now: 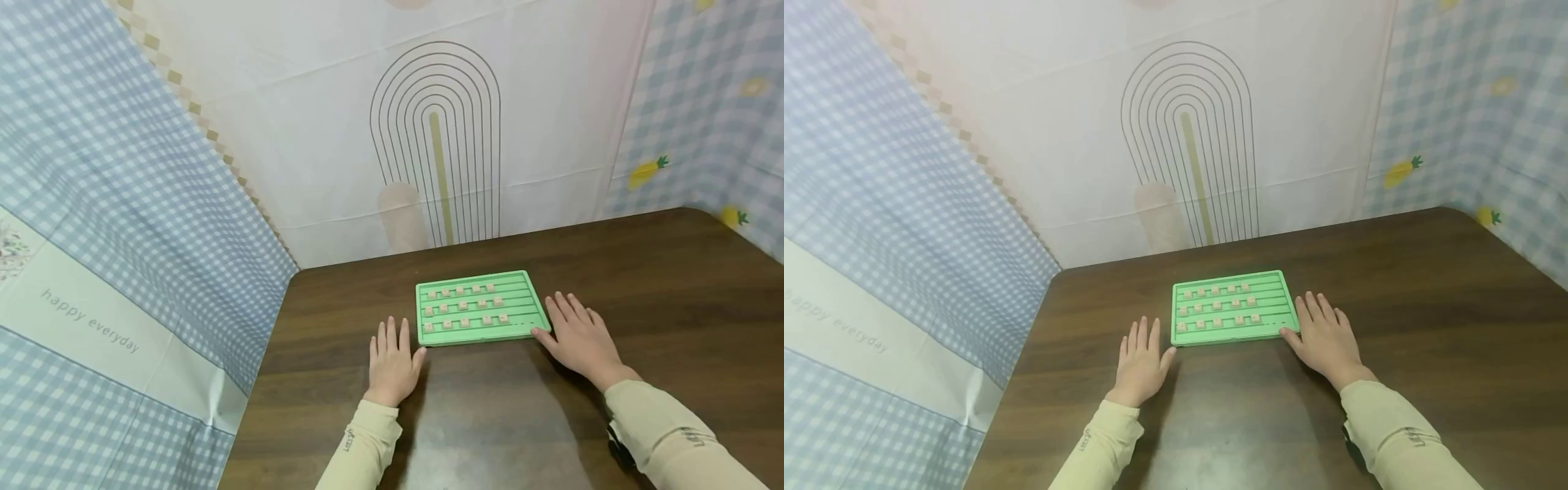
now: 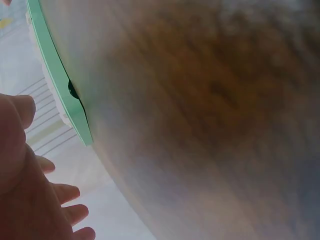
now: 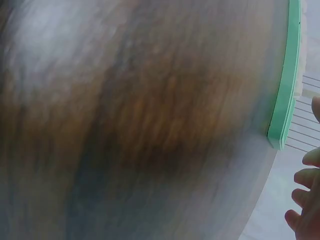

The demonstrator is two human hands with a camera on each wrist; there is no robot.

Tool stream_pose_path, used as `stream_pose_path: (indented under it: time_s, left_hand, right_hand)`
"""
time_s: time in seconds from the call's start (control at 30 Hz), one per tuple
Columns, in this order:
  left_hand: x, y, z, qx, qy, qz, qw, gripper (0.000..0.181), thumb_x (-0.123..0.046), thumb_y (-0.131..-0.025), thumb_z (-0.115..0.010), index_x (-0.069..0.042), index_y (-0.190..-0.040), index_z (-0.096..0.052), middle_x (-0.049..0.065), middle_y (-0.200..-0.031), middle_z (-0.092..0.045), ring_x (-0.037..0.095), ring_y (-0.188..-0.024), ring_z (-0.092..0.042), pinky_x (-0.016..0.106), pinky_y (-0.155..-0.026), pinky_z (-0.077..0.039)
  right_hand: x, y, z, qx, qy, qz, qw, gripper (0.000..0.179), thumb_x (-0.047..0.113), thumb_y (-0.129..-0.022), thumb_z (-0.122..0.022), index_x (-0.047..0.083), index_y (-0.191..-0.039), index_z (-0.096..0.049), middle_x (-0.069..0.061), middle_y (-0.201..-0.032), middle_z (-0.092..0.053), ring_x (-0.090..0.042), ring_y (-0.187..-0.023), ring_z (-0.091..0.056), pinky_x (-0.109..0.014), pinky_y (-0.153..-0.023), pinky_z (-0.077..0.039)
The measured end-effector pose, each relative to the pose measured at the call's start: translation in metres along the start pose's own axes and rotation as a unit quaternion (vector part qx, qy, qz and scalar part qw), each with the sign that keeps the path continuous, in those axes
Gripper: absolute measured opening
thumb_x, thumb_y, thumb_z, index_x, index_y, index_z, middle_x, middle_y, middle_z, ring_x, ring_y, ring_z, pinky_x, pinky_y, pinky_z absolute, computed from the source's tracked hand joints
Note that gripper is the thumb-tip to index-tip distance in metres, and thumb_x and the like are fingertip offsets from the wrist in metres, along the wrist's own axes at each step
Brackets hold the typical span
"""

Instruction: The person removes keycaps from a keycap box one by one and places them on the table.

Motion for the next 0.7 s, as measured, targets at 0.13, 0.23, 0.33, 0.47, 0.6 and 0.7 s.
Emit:
stream_pose_path:
  time_s: [0.13, 0.23, 0.33, 0.47, 0.6, 0.7]
  left_hand:
    - [-0.001, 0.0, 0.0, -0.025, -0.02, -0.023, 0.9992, 0.056, -0.038, -0.094, -0.049, -0.01, -0.141, -0.036, 0.019, -0.142, -0.037, 0.037, -0.133, -0.031, 0.052, -0.105, -0.029]
    - [-0.003, -0.001, 0.002, -0.059, -0.054, -0.051, 0.9955, 0.047, -0.035, -0.09, -0.057, -0.012, -0.13, -0.049, 0.016, -0.123, -0.054, 0.032, -0.117, -0.048, 0.045, -0.094, -0.042]
    - [-0.008, -0.005, 0.004, -0.083, -0.081, -0.08, 0.99, 0.036, -0.03, -0.085, -0.065, -0.014, -0.117, -0.058, 0.011, -0.102, -0.062, 0.027, -0.093, -0.058, 0.036, -0.074, -0.05]
    - [-0.013, -0.01, 0.006, -0.087, -0.061, -0.102, 0.9891, 0.025, -0.022, -0.081, -0.07, -0.013, -0.104, -0.064, 0.009, -0.088, -0.064, 0.023, -0.078, -0.059, 0.03, -0.06, -0.05]
    - [-0.015, -0.013, 0.004, -0.079, -0.038, -0.106, 0.9906, 0.016, -0.017, -0.08, -0.071, -0.012, -0.093, -0.065, 0.007, -0.084, -0.063, 0.021, -0.076, -0.059, 0.028, -0.058, -0.051]
    - [-0.016, -0.016, 0.002, -0.071, -0.034, -0.107, 0.9911, 0.014, -0.017, -0.079, -0.071, -0.011, -0.09, -0.064, 0.006, -0.083, -0.062, 0.02, -0.075, -0.059, 0.027, -0.058, -0.051]
  right_hand:
    - [0.004, -0.001, 0.002, -0.014, -0.004, 0.004, 0.9999, 0.068, 0.044, -0.092, -0.048, -0.003, -0.138, -0.034, -0.029, -0.143, -0.03, -0.045, -0.132, -0.024, -0.062, -0.101, -0.023]
    - [0.006, -0.003, 0.003, -0.029, -0.013, 0.01, 0.9994, 0.059, 0.036, -0.091, -0.054, -0.003, -0.134, -0.041, -0.028, -0.139, -0.036, -0.046, -0.128, -0.03, -0.063, -0.098, -0.027]
    - [0.008, -0.009, 0.004, -0.044, -0.024, 0.021, 0.9985, 0.051, 0.028, -0.088, -0.059, -0.001, -0.128, -0.048, -0.028, -0.133, -0.042, -0.046, -0.123, -0.035, -0.063, -0.094, -0.031]
    - [0.015, -0.02, 0.004, -0.054, -0.033, 0.041, 0.9972, 0.04, 0.022, -0.085, -0.063, 0.002, -0.119, -0.058, -0.024, -0.122, -0.053, -0.044, -0.113, -0.045, -0.06, -0.086, -0.038]
    - [0.024, -0.031, 0.002, -0.048, -0.035, 0.054, 0.9968, 0.03, 0.022, -0.084, -0.065, 0.006, -0.109, -0.064, -0.017, -0.11, -0.061, -0.039, -0.101, -0.052, -0.054, -0.077, -0.043]
    - [0.03, -0.038, 0.0, -0.043, -0.031, 0.057, 0.9969, 0.028, 0.023, -0.083, -0.066, 0.008, -0.107, -0.066, -0.014, -0.105, -0.063, -0.035, -0.094, -0.055, -0.049, -0.072, -0.046]
Point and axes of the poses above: each hand's wrist, its own y-axis away from the middle knuckle, its own z-axis out of the back of the hand, x = y × z, the point moved 3 cm from there along -y, towards the middle knuckle
